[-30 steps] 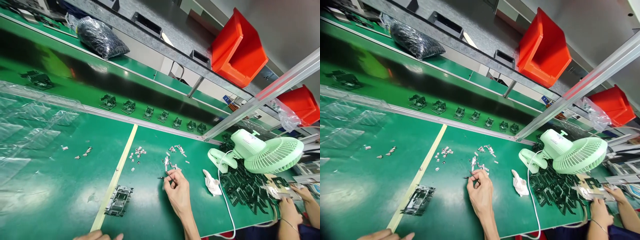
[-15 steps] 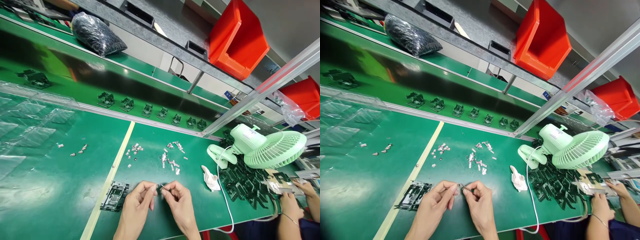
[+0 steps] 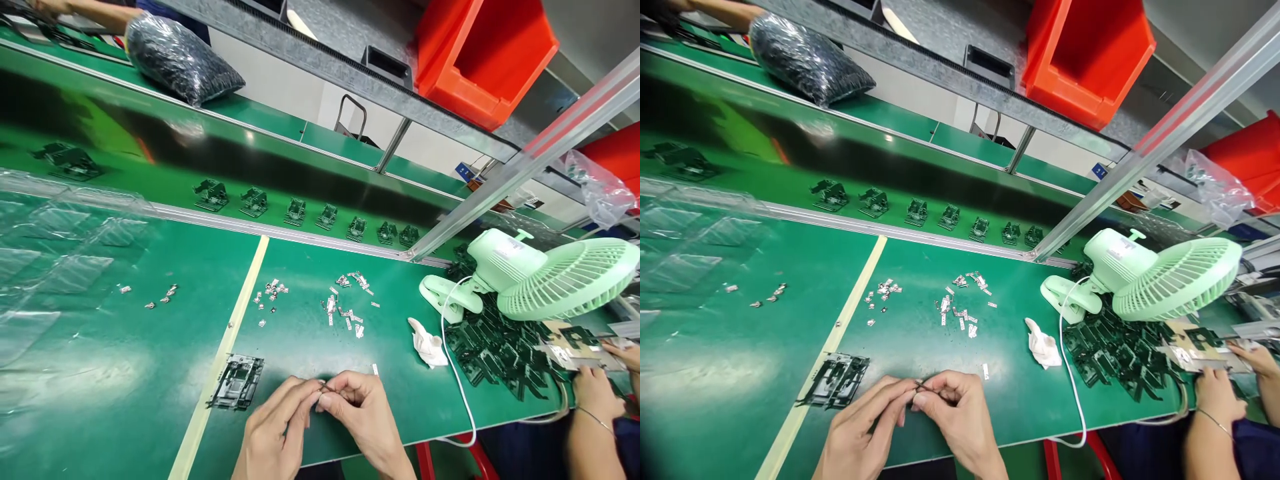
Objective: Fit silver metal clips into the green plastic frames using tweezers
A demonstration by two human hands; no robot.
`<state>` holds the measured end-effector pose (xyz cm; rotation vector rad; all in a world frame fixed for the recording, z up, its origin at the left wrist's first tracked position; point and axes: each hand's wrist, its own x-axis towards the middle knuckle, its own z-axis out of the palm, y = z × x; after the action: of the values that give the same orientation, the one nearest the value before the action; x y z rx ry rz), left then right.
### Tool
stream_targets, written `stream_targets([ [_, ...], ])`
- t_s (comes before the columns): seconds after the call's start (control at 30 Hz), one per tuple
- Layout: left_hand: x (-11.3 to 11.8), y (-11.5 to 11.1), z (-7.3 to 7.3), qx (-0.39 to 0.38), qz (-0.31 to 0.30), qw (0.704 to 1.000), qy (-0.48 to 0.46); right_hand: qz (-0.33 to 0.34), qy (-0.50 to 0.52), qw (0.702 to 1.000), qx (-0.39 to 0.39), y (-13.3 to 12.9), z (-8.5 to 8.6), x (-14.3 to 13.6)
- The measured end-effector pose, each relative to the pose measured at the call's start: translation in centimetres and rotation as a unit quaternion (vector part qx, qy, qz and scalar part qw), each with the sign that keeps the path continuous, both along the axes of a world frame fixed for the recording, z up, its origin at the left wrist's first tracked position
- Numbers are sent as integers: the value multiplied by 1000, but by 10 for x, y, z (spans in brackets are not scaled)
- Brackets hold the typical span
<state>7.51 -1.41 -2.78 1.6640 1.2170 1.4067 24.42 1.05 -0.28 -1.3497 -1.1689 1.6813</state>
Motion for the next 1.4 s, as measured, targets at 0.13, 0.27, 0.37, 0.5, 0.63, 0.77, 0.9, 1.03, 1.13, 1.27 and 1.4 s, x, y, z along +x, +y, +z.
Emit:
stream_targets([
  [0.13, -9, -18, 3, 85, -17, 994, 64, 23, 33, 999, -5, -11, -9, -6],
  [0.27, -37, -23, -4, 108, 213, 951, 195, 10, 13, 1000, -11, -11, -14, -14],
  [0.37, -62, -13, -13, 36, 327, 909, 254, 2, -19, 1000, 5, -2, -12, -28],
  [0.5, -87, -8, -21, -58, 158, 975, 144, 24, -39, 997, 66, 9, -3, -52],
  [0.63, -100, -17, -16, -97, -11, 995, 21, 76, -54, 992, 80, 12, 6, -66],
  [0.77, -103, -19, -8, -113, -38, 993, -19, 128, -110, 981, 93, 9, 10, -65],
  [0.9, -103, -18, -7, -130, -54, 990, -11, 157, -112, 979, 61, 8, 11, -59],
  [1.03, -102, -22, -11, -120, -78, 990, 5, 156, -85, 984, 19, 7, 7, -59],
  [1.13, -100, -25, -11, -109, -76, 991, -19, 114, -73, 991, -3, 3, 1, -64],
  [1.27, -94, -26, -7, -111, -66, 989, -72, 28, -68, 997, 3, -7, -4, -69],
  [1.4, -88, -24, -1, -104, -64, 986, -112, 11, -99, 994, 31, -14, -3, -70],
])
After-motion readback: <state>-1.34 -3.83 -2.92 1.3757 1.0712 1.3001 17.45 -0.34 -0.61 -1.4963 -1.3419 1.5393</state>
